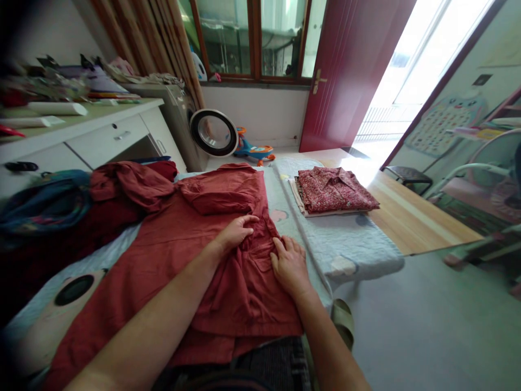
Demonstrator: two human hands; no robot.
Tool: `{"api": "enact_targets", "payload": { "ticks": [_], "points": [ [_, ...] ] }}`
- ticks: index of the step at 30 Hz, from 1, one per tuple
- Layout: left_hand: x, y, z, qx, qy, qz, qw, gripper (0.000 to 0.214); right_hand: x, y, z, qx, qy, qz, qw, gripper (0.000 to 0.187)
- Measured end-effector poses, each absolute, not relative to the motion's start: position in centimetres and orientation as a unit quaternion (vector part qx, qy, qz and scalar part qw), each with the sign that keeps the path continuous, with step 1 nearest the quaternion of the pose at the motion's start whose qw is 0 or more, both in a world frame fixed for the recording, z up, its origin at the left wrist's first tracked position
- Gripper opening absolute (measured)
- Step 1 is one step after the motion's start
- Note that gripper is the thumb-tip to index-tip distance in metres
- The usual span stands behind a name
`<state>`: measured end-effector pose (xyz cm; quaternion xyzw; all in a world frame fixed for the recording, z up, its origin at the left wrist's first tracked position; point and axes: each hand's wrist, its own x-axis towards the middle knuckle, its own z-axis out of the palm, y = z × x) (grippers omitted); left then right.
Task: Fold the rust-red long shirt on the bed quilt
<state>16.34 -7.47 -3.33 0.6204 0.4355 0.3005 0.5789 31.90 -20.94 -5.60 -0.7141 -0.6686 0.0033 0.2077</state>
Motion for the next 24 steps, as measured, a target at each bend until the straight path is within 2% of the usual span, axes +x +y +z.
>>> {"api": "enact_targets", "payload": {
  "ticks": [3, 6, 9, 12, 17, 21, 24],
  "points": [
    [15.4, -5.6, -2.5, 0.524, 0.465, 0.320, 0.638, 0.043, 31.8, -21.1, -5.4, -0.721, -0.666, 0.004, 0.192, 0.041],
    [14.1, -3.1, -1.5, 0.361, 0.472, 0.389, 0.704, 0.030, 31.5, -21.0, -4.5, -0.721, -0.658, -0.001, 0.218, 0.043],
    [13.1, -0.9, -1.0, 0.295, 0.472, 0.424, 0.715, 0.022, 30.5, -20.8, -3.8, -0.689, -0.676, 0.005, 0.262, 0.046],
    [13.0, 0.3, -1.0, 0.254, 0.470, 0.460, 0.709, 0.020, 29.3, -20.6, -3.9, -0.658, -0.709, 0.040, 0.252, 0.048],
    [13.3, 1.6, -0.3, 0.248, 0.444, 0.494, 0.706, 0.023, 28.8, -20.6, -4.9, -0.648, -0.730, 0.085, 0.201, 0.043],
    [12.0, 2.0, 0.4, 0.328, 0.459, 0.526, 0.637, 0.039, 29.3, -20.7, -5.3, -0.641, -0.726, 0.090, 0.233, 0.046],
    [10.8, 0.4, -0.2, 0.399, 0.561, 0.451, 0.568, 0.047, 29.5, -20.6, -5.6, -0.636, -0.718, 0.095, 0.266, 0.048]
  ]
}}
